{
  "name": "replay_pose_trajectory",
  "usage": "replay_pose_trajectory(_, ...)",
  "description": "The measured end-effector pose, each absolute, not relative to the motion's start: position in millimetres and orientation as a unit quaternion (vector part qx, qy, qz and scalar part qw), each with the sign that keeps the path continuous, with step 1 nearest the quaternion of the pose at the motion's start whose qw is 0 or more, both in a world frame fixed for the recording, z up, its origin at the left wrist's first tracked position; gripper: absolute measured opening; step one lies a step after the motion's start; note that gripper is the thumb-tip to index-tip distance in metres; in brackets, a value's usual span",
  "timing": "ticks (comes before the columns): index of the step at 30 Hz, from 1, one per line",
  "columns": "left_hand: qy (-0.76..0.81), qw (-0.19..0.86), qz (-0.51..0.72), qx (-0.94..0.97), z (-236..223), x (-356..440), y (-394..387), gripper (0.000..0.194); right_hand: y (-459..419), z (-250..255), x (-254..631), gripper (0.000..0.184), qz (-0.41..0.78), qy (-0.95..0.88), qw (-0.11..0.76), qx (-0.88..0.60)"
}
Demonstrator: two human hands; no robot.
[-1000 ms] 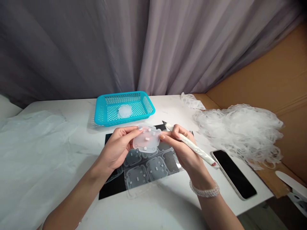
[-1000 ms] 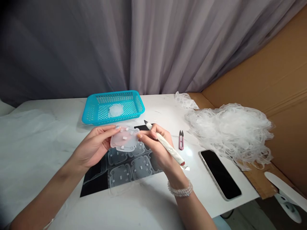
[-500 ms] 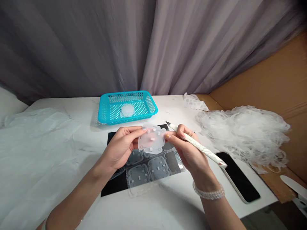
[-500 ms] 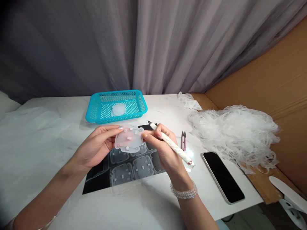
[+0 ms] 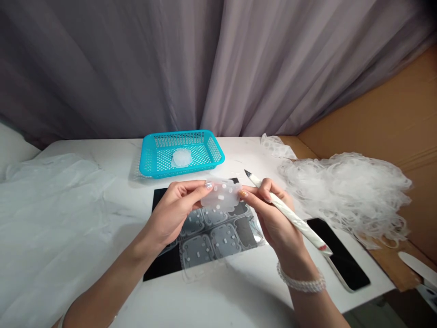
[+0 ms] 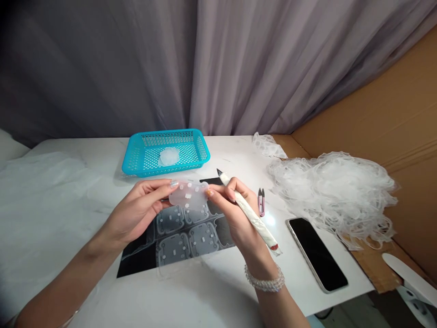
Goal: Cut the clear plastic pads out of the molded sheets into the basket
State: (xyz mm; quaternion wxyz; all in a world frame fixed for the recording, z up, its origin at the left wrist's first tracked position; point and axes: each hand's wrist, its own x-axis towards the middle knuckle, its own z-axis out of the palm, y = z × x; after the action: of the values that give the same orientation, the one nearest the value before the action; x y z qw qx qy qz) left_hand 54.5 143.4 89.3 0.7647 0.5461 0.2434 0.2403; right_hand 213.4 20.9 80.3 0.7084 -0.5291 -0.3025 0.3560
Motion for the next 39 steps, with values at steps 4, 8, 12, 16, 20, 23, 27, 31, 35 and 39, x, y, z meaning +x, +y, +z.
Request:
replay_pose_trajectory(4, 0.263, 0.79, 0.253, 0.493, 89.0, 56.0, 142.2, 0.027, 23.0, 79.8, 215.6, 0.047, 0.315, -0.307, 0.718, -0.539)
replay_pose_trajectory(8, 0.308, 0.849, 0.244, 0.352, 91.9, 60.0, 139.2, 0.039, 23.1, 81.9, 207.2, 0.048, 0.16, -0.32, 0.701, -0.617)
replay_pose_trajectory(12, 0.26, 0.913, 0.142, 0.28, 93.7, 63.8, 138.2, 0.051, 19.4, 86.3, 191.4, 0.046, 0.2, -0.418, 0.63, -0.623)
replay_pose_trajectory(16, 0.259, 0.92, 0.138, 0.26, 92.1, 64.2, 142.8, 0.056, 14.8, 86.2, 197.5, 0.043, 0.195, -0.386, 0.671, -0.602)
replay_pose_trajectory(20, 0.258, 0.925, 0.153, 0.235, 93.3, 61.9, 147.9, 0.06, 5.8, 76.7, 222.4, 0.035, 0.189, -0.325, 0.709, -0.596)
replay_pose_trajectory(23, 0.262, 0.926, 0.153, 0.227, 96.0, 61.2, 148.9, 0.06, -3.5, 66.2, 236.4, 0.034, 0.2, -0.297, 0.709, -0.608)
replay_pose_trajectory(27, 0.271, 0.924, 0.153, 0.22, 98.2, 62.4, 147.4, 0.06, -12.4, 54.7, 243.9, 0.036, 0.221, -0.274, 0.696, -0.625)
replay_pose_trajectory(31, 0.273, 0.923, 0.157, 0.22, 97.6, 63.7, 146.2, 0.058, -14.4, 48.6, 245.4, 0.036, 0.235, -0.276, 0.685, -0.633)
replay_pose_trajectory(35, 0.274, 0.921, 0.161, 0.227, 97.0, 63.3, 148.1, 0.056, -13.9, 45.8, 245.6, 0.038, 0.246, -0.275, 0.681, -0.633)
replay_pose_trajectory(39, 0.272, 0.919, 0.162, 0.236, 96.6, 61.8, 147.1, 0.056, -14.4, 43.1, 246.5, 0.037, 0.251, -0.273, 0.678, -0.635)
